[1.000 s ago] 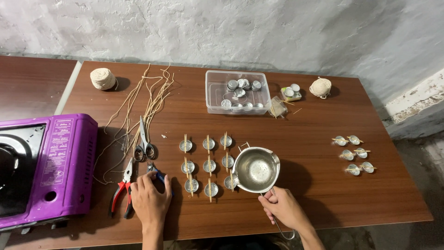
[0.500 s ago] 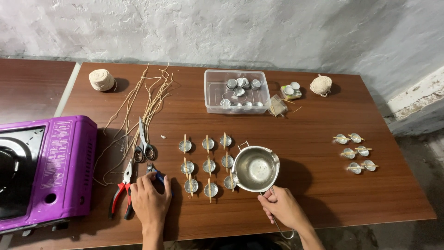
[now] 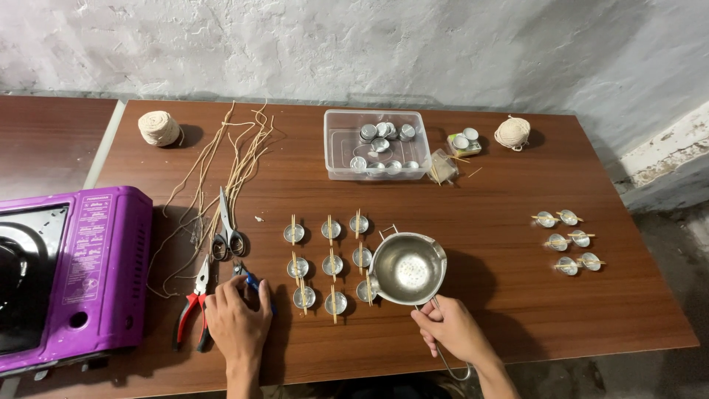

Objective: The person pours a clear liquid from a small metal pot into a series of small metal cups arranged on a wooden table. The cups are mounted on wooden sticks and organized in rows. The person handles the pot with their right hand and adjusts the cups with their left hand while pouring.

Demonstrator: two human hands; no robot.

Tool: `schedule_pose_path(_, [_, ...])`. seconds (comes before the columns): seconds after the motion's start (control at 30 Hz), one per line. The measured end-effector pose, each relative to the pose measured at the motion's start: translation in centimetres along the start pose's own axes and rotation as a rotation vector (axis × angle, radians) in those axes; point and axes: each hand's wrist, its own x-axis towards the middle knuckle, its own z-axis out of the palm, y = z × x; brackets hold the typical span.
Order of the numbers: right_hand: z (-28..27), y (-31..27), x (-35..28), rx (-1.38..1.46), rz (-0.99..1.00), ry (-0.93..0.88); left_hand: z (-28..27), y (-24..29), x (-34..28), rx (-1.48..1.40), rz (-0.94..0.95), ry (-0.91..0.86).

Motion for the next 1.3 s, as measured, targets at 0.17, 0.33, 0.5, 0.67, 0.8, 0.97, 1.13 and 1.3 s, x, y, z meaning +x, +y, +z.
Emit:
schedule_pose_path(0.17, [-0.2,4.0,1.3,0.38,-0.034,-0.038,-2.0,1.0,1.5,-0.175,0.083,0.119])
schedule_pose_path(0.33, [-2.6,7.0,-0.3,0.683,-0.045,-0.021,-4.6,7.4,6.0,-0.416,0.229,0.143])
schedule_pose_path(0.5, [-6.1,9.5,-3.8,0.776,-0.128,0.121,-4.7,18.8,10.7,-0.722,0.499,-0.069])
schedule_pose_path(0.67, [-10.2,13.8,-6.7,0.815,-0.143,0.307,1.1,32.1,11.9,-0.827,0.88,-0.349])
schedule_pose_path(0.8, [-13.1,17.9,-8.1,0.887,-0.111,0.453,9.9,42.5,9.8,-0.881,1.18,-0.509])
schedule_pose_path(0.97, [-15.5,23.5,-8.4,0.983,0.012,0.66,17.5,51.6,5.6,-0.716,1.186,-0.745])
schedule_pose_path(1.13, [-16.2,30.2,-7.6,0.961,0.017,0.783,21.7,55.7,3.8,-0.686,1.143,-0.897])
schedule_pose_path(1.3, [-16.4,33.1,-6.4,1.065,0.015,0.846,22.9,57.0,2.7,-0.633,1.203,-0.832])
